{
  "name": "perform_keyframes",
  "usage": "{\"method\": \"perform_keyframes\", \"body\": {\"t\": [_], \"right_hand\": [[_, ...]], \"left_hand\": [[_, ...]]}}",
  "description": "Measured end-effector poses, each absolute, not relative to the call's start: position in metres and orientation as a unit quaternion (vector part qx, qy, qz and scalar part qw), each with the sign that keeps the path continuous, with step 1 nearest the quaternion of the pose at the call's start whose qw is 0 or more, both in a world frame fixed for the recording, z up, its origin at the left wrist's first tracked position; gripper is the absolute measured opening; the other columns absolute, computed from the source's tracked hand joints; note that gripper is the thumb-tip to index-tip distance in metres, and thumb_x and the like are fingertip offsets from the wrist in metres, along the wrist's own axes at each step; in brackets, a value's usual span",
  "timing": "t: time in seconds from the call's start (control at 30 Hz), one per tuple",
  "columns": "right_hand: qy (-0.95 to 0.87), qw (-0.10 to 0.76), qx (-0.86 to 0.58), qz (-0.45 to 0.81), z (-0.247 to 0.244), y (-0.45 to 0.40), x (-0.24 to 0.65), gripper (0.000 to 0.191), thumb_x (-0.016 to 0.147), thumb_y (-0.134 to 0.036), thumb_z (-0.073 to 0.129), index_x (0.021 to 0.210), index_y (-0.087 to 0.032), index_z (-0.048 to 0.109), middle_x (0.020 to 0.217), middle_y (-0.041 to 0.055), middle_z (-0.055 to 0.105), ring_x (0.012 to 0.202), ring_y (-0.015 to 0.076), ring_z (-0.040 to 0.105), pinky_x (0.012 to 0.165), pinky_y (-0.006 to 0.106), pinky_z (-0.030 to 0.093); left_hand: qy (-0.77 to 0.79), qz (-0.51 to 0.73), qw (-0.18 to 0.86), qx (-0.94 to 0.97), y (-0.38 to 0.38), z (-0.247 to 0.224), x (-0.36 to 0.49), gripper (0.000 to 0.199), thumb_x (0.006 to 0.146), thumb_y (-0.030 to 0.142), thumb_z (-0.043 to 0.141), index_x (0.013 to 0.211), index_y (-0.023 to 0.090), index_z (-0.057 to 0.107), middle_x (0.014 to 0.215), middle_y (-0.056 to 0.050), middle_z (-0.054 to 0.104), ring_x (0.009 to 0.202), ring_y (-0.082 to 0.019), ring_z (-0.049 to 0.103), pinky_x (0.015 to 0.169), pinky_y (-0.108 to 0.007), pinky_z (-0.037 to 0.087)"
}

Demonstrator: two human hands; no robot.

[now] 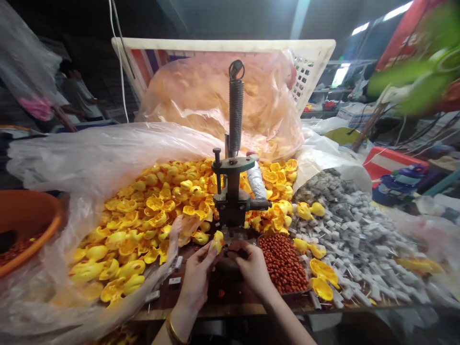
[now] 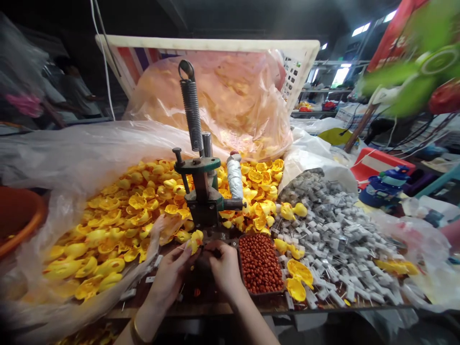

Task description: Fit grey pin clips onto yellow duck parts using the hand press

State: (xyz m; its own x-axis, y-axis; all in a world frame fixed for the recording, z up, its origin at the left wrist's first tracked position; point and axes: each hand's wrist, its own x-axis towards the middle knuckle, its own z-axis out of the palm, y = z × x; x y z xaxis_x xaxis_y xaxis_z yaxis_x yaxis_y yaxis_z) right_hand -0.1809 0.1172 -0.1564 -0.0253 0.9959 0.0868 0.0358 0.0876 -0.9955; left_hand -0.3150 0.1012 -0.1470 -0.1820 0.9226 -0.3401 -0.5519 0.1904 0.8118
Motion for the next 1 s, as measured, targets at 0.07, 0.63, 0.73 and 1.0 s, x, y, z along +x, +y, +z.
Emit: {"method": "perform_keyframes", "body": {"t": [0.07, 0.63, 0.73, 1.0], "right_hand": [[-0.522, 0.518, -0.472, 0.485, -0.155, 0.113, -0.184, 0.013, 0.069, -0.023, 0.061, 0.076, -0.016, 0.07, 0.077, 0.0049, 0.072, 0.075, 0.0195, 0.065, 0.073, 0.029, 0.051], [-0.692, 0.323, -0.617, 0.188, -0.17, 0.146, -0.183, 0.011, 0.072, -0.013, 0.067, 0.063, -0.019, 0.068, 0.082, 0.0101, 0.067, 0.087, 0.0262, 0.055, 0.078, 0.036, 0.045], [-0.683, 0.328, -0.622, 0.198, -0.167, 0.146, -0.167, 0.013, 0.069, -0.009, 0.066, 0.061, -0.019, 0.068, 0.076, 0.0085, 0.067, 0.08, 0.0239, 0.057, 0.072, 0.032, 0.045], [-0.477, 0.561, -0.562, 0.377, -0.052, 0.255, -0.092, 0.037, 0.091, -0.046, 0.044, 0.089, -0.015, 0.063, 0.077, 0.0078, 0.066, 0.066, 0.0159, 0.06, 0.062, 0.027, 0.047]], "left_hand": [[0.466, 0.604, 0.617, 0.193, 0.1, -0.145, -0.313, 0.049, 0.048, 0.034, 0.09, 0.09, 0.013, 0.077, 0.099, -0.011, 0.075, 0.088, -0.019, 0.068, 0.082, -0.026, 0.052], [0.536, 0.444, 0.444, 0.564, 0.142, -0.161, -0.326, 0.037, 0.076, 0.043, 0.066, 0.097, 0.014, 0.072, 0.1, -0.009, 0.069, 0.1, -0.026, 0.06, 0.096, -0.042, 0.043], [0.527, 0.416, 0.414, 0.614, 0.153, -0.16, -0.323, 0.024, 0.076, 0.035, 0.066, 0.089, 0.016, 0.072, 0.097, -0.007, 0.062, 0.097, -0.024, 0.058, 0.096, -0.041, 0.042], [0.471, 0.338, 0.36, 0.731, 0.151, -0.153, -0.325, 0.012, 0.085, 0.019, 0.051, 0.081, 0.018, 0.062, 0.099, -0.006, 0.052, 0.096, -0.018, 0.052, 0.096, -0.034, 0.041]]}}
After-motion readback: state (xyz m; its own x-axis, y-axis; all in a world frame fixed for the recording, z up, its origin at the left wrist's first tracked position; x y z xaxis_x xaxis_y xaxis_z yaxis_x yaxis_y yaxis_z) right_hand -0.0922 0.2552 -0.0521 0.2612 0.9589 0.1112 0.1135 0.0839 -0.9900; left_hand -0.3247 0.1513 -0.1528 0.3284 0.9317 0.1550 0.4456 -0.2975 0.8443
